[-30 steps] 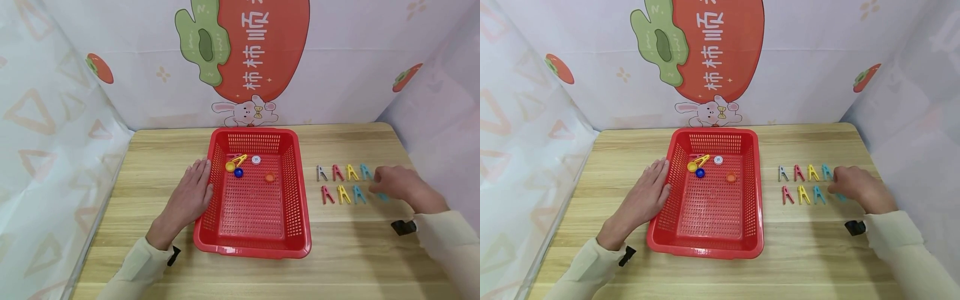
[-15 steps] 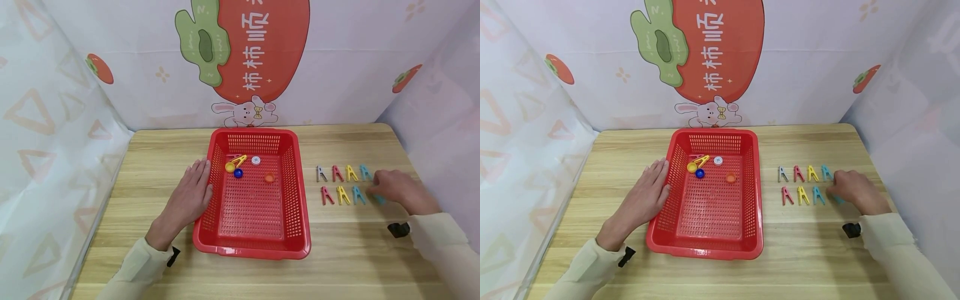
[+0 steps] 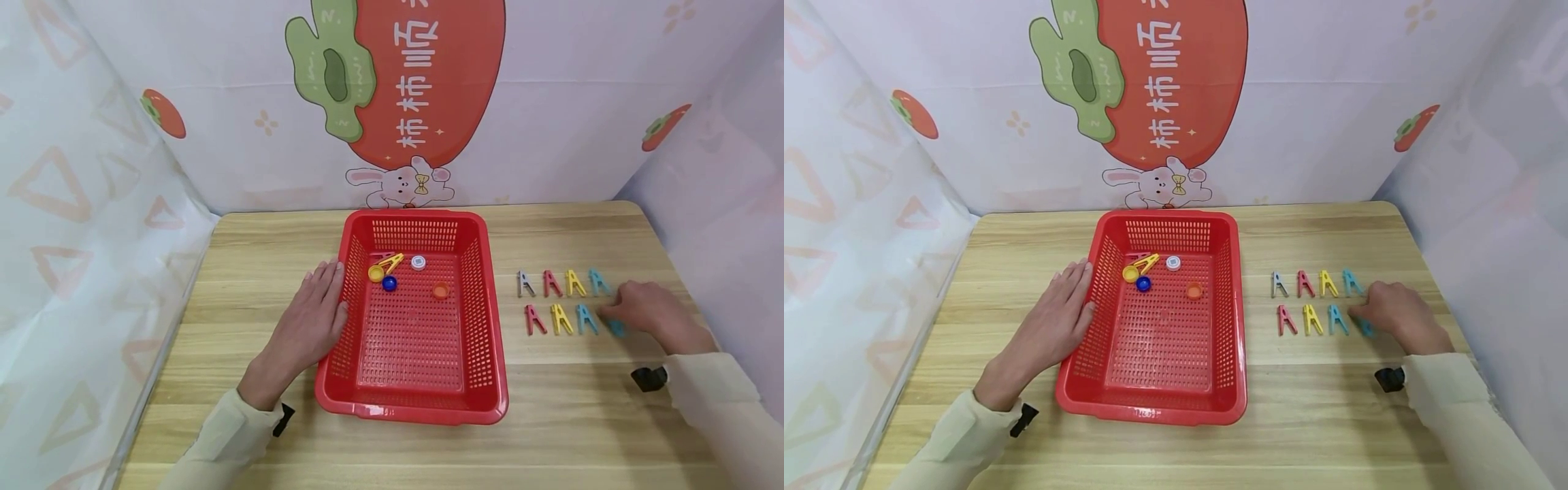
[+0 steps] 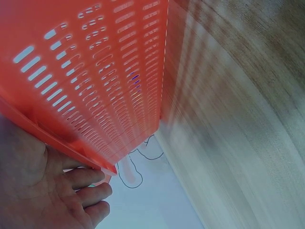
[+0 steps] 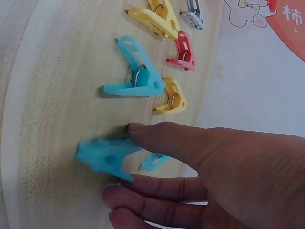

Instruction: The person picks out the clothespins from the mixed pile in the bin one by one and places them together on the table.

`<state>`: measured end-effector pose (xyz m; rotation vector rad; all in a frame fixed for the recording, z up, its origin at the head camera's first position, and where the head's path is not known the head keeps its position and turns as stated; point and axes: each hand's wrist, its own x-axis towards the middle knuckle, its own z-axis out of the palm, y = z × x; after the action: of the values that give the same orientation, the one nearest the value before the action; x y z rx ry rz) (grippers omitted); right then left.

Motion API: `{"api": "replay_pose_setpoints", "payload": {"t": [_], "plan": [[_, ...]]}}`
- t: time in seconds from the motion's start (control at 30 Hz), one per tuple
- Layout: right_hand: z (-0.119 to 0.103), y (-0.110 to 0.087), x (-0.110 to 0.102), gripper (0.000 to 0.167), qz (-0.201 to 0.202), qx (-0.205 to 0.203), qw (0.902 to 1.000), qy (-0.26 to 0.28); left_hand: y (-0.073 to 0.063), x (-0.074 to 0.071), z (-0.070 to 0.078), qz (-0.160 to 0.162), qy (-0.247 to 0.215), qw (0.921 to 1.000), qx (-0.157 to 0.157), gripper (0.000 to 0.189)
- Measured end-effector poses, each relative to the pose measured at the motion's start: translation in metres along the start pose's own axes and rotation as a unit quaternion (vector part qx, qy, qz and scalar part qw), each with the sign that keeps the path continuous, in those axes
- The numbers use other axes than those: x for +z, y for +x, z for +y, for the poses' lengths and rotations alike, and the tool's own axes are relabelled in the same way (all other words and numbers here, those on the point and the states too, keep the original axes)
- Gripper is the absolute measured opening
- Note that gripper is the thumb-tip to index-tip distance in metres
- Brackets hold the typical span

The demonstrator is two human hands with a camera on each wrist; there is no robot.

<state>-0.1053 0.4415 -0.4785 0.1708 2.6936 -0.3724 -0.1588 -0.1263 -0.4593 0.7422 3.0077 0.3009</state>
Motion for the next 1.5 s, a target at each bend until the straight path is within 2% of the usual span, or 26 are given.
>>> {"api": "replay_pose_setpoints", "payload": {"t": [0.3, 0.4, 0.6, 0.67, 0.87, 0.97, 1.1, 1.37, 1.5], "plan": [[0.015, -0.011, 0.007, 0.06, 0.036, 0.03, 0.9988, 0.011, 0.0, 0.001, 0.0, 0.0, 0.0, 1.0, 0.0, 0.077], [0.022, -0.013, 0.007, 0.053, 0.072, -0.008, 0.9974, -0.007, 0.0, 0.001, 0.0, 0.002, 0.003, 1.0, 0.001, 0.078], [0.026, -0.014, 0.013, 0.018, 0.138, -0.122, 0.9823, -0.033, 0.0, 0.001, 0.0, 0.001, 0.004, 1.0, 0.001, 0.078], [0.026, -0.016, 0.016, 0.018, 0.143, -0.135, 0.9801, -0.03, 0.0, 0.0, 0.0, 0.0, 0.005, 1.0, 0.001, 0.078], [0.028, -0.017, 0.025, 0.034, 0.143, -0.181, 0.9719, -0.044, 0.001, 0.0, 0.0, -0.004, 0.004, 1.0, -0.001, 0.078], [0.028, -0.016, 0.028, 0.037, 0.144, -0.196, 0.9686, -0.052, 0.001, 0.0, 0.0, -0.003, 0.005, 1.0, -0.001, 0.079], [0.029, -0.015, 0.032, 0.037, 0.143, -0.194, 0.9693, -0.05, 0.001, 0.0, 0.0, -0.001, 0.005, 1.0, 0.0, 0.079], [0.031, -0.015, 0.04, 0.034, 0.171, -0.208, 0.9611, -0.059, 0.002, 0.0, 0.0, -0.003, 0.006, 1.0, 0.0, 0.078], [0.031, -0.015, 0.041, 0.033, 0.174, -0.204, 0.9619, -0.053, 0.001, 0.0, 0.0, -0.006, 0.004, 1.0, -0.003, 0.079]]}}
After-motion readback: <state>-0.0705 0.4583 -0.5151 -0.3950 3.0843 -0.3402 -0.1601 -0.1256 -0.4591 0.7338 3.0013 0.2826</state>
